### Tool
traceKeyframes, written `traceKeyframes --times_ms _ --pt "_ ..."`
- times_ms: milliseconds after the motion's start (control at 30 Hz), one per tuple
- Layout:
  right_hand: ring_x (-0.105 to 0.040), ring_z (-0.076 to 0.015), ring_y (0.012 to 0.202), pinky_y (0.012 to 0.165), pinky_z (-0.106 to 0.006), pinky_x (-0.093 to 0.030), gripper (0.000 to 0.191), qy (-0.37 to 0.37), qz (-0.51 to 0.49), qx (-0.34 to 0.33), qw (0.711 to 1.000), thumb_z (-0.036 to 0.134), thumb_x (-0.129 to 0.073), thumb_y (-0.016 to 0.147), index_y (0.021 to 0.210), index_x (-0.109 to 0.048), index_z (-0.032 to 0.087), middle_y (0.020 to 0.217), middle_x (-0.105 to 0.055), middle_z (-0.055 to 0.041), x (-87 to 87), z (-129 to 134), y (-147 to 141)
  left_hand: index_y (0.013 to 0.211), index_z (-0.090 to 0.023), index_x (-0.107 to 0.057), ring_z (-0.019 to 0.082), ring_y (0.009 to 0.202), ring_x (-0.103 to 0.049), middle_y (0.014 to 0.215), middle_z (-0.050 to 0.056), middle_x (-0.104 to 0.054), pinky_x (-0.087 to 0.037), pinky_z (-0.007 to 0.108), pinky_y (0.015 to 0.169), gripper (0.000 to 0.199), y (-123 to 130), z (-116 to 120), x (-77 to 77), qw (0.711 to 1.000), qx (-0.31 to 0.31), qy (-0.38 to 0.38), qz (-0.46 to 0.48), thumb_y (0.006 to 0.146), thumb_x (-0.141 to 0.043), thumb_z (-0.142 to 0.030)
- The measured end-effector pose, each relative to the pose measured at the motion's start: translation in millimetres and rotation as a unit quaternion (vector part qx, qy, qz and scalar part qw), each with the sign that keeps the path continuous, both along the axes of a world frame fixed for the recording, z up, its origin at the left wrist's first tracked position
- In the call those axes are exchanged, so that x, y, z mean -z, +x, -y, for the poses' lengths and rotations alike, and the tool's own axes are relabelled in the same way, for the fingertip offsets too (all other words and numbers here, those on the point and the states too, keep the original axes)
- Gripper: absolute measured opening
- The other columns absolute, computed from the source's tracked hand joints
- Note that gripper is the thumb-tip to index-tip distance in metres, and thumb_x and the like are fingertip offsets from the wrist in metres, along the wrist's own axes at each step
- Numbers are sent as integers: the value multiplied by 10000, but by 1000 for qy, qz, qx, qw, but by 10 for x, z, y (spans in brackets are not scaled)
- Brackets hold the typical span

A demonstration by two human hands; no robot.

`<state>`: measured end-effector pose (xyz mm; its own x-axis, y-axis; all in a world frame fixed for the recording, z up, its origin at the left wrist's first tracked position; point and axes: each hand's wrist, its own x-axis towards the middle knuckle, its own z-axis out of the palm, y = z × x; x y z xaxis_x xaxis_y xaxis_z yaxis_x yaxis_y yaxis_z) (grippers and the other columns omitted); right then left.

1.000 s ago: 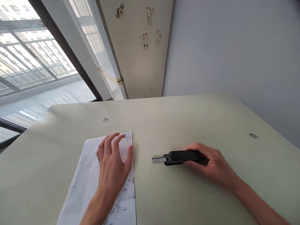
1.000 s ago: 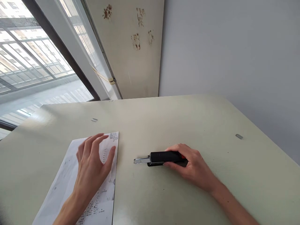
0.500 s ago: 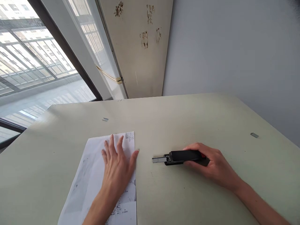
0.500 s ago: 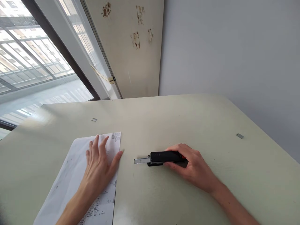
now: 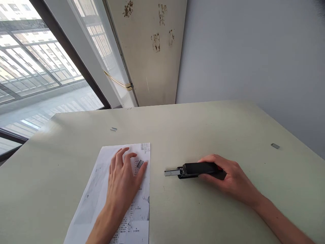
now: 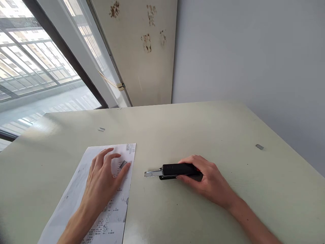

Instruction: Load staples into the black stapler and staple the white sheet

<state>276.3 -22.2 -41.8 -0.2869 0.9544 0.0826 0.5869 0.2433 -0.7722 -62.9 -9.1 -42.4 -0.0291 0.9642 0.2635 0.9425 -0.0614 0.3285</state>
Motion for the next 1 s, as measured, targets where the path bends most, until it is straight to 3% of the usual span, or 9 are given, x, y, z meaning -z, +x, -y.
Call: traceKeyframes --times_ms 100,200,367,533,767,900,1000 --pt "-643 -188 773 640 -290 -496 129 -2 -6 -3 1000 418 -671 1015 1107 -681 328 930 -729 14 -5 -4 -11 1019 -232 -674 411 1497 -397 1481 120 -572 -474 632 1113 284 -29 -1 24 1000 19 6 -14 1025 -567 -495" --pt "-632 -190 769 635 -290 -488 134 -2 -9 -1 1000 420 -672 1016 1111 -678 325 929 -725 9 3 -7 -11 979 -234 -675 389 1482 -419 1438 107 -620 -471 612 1106 270 -14 2 9 999 44 28 -10 1056 -529 -448" --pt "-631 -191 768 644 -293 -489 141 7 -5 -1 1000 435 -672 1016 1100 -676 322 920 -722 7 15 1 1 1045 -247 -649 293 1083 -674 1108 57 -747 -553 491 935 259 62 17 -117 996 51 1 67 1073 -503 -459" --pt "-652 -200 760 642 -304 -504 159 12 2 1 1000 452 -663 1016 1095 -682 315 923 -738 -5 3 2 2 1048 -267 -653 203 830 -702 1051 16 -752 -557 335 708 277 153 48 -223 983 41 -46 171 1074 -486 -486" --pt "-659 -197 771 647 -299 -510 155 3 4 -2 1000 437 -664 1016 1111 -683 316 945 -743 -5 8 -3 6 1238 -290 -683 206 923 -741 1018 18 -768 -575 301 729 327 174 71 -205 966 62 -77 240 1075 -477 -484" --pt "-661 -199 772 652 -300 -518 159 3 4 -1 1000 452 -656 1019 1095 -686 315 932 -739 -7 -3 -4 5 1297 -323 -690 199 991 -725 1150 16 -752 -578 290 749 323 181 75 -205 962 90 -85 243 1080 -488 -451" --pt "-669 -204 773 643 -302 -518 170 9 10 -2 1000 456 -652 1018 1100 -686 312 933 -745 -13 -15 -12 -3 1329 -330 -686 184 917 -717 1186 19 -739 -581 296 750 335 195 77 -219 961 114 -87 236 1092 -464 -416"
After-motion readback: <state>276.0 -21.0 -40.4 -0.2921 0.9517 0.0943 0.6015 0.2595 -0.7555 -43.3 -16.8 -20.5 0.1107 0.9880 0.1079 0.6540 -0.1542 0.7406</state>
